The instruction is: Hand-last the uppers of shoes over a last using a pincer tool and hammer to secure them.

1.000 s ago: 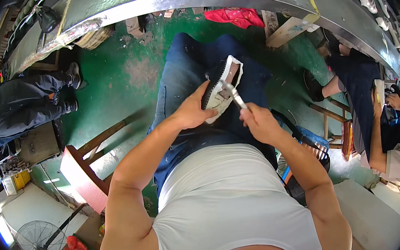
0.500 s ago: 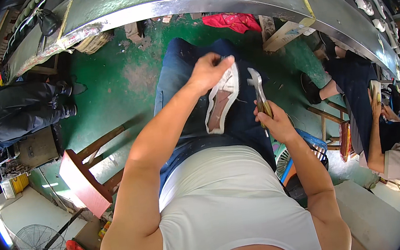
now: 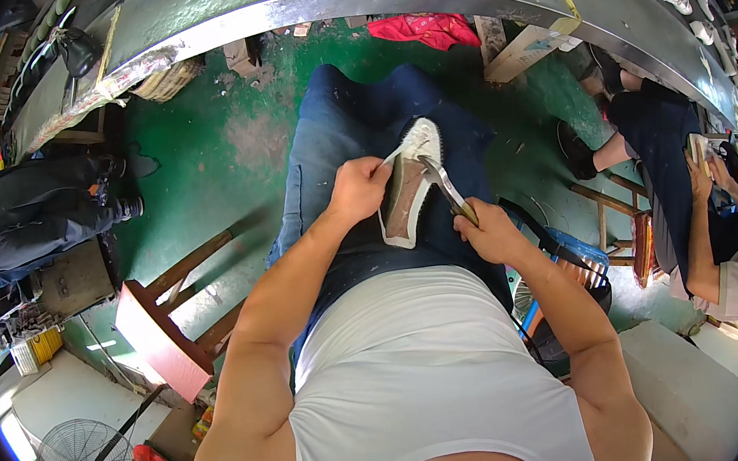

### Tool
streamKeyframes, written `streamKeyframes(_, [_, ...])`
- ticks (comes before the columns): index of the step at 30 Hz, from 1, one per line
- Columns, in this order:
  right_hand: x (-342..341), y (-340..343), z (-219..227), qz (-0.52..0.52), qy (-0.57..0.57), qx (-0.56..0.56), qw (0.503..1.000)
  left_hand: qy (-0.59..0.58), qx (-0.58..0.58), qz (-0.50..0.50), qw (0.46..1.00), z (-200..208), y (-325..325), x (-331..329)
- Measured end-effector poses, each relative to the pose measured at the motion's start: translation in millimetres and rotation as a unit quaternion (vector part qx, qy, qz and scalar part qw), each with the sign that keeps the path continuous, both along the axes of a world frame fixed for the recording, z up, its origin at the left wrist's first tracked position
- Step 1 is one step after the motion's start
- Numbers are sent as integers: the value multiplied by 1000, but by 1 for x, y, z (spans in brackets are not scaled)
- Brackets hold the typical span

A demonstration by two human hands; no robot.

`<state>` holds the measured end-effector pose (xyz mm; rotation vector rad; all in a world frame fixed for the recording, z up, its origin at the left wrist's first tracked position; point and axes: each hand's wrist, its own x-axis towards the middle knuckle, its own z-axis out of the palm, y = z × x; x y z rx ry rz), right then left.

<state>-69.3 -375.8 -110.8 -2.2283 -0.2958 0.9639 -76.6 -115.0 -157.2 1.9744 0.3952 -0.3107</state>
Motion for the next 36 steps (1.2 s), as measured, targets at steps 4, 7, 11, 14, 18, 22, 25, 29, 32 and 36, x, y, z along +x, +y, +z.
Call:
streamKeyframes(4, [9,2,18,62,-2,9,998,-122,148,-31,981,6,-9,-15])
streamKeyframes(7, [18,-1,27,82,45,80,992,-163,222,-72,959,15,-15,-15])
streamKeyframes(11, [40,1,38,50,223,39,973,-187,258,-106,942,26,-27,-14])
streamKeyframes(14, [69,8,69,51,321,13,946,-241,276,-135,921,32,-35,-14])
streamKeyframes(18, [101,18,80,164,271,-88,945,-210,222,-105,946,34,-35,-9])
streamKeyframes(22, [100,38,80,280,93,-155,943,-9,-200,153,968,-17,-35,-6])
streamKeyframes(25, [82,34,55,251,26,-108,961,155,-624,174,746,-44,-21,-14])
streamKeyframes(29, [40,26,7,131,-30,12,991,93,-535,158,825,-28,-24,-12])
streamKeyframes(32, [22,35,5,49,23,-7,998,75,-485,150,859,-26,-27,-7])
streamKeyframes(36, [3,30,-19,-141,231,139,953,94,-465,177,862,-22,-28,5])
